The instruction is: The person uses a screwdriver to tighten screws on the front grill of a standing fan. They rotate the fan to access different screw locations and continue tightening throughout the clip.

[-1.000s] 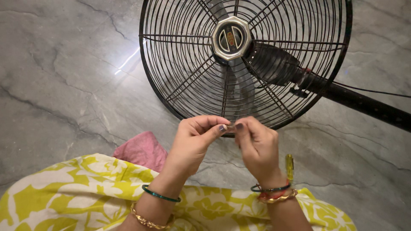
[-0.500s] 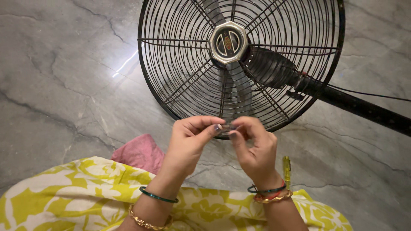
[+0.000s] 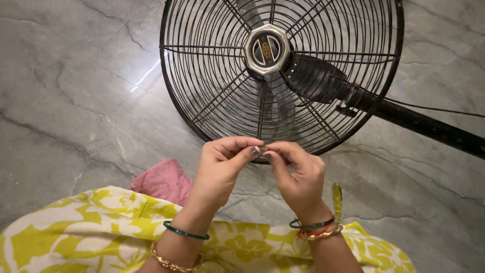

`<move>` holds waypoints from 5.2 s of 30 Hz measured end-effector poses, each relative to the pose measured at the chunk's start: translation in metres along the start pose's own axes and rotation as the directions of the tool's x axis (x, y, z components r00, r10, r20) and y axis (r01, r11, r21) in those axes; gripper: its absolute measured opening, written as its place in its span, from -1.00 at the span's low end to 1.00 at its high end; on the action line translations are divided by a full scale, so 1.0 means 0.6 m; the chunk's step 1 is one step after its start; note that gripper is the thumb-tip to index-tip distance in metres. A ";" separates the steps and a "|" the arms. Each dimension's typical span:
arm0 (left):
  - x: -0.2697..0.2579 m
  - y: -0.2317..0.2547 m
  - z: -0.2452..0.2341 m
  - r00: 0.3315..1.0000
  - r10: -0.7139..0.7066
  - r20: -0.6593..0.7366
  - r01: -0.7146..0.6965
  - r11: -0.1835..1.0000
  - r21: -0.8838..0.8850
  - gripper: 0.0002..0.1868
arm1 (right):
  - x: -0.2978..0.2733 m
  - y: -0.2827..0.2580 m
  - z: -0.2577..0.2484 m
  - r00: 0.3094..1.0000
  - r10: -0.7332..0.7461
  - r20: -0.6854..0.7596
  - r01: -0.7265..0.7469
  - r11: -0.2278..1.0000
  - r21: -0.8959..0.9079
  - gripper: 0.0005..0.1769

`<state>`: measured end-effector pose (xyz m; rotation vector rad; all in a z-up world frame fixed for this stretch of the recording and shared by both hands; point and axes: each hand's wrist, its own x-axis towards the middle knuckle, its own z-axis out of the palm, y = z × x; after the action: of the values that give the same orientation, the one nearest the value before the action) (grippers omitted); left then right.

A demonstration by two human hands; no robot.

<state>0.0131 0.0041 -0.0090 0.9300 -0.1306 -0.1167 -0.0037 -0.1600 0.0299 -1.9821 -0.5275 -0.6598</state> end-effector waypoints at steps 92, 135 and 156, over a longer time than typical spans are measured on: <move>0.231 -0.184 0.134 0.788 0.411 0.458 -0.354 -0.306 0.884 -0.12 | -0.391 0.537 -0.483 0.262 0.659 -0.705 -0.962 0.235 -0.138 -0.68; 0.316 -0.069 0.106 0.769 0.490 0.411 -0.239 -0.376 0.895 -0.19 | -0.026 0.358 -0.131 0.800 0.589 -0.109 -0.582 0.808 0.092 -0.84; 0.302 -0.077 0.107 0.722 0.565 0.399 -0.273 -0.297 0.915 -0.25 | -0.027 0.343 -0.143 0.755 0.486 -0.441 -0.494 0.863 0.105 -0.47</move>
<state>0.1793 -0.1023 0.0031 2.4470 -0.4076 1.0415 0.0884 -0.3317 -0.0801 -1.7857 0.2896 -0.7534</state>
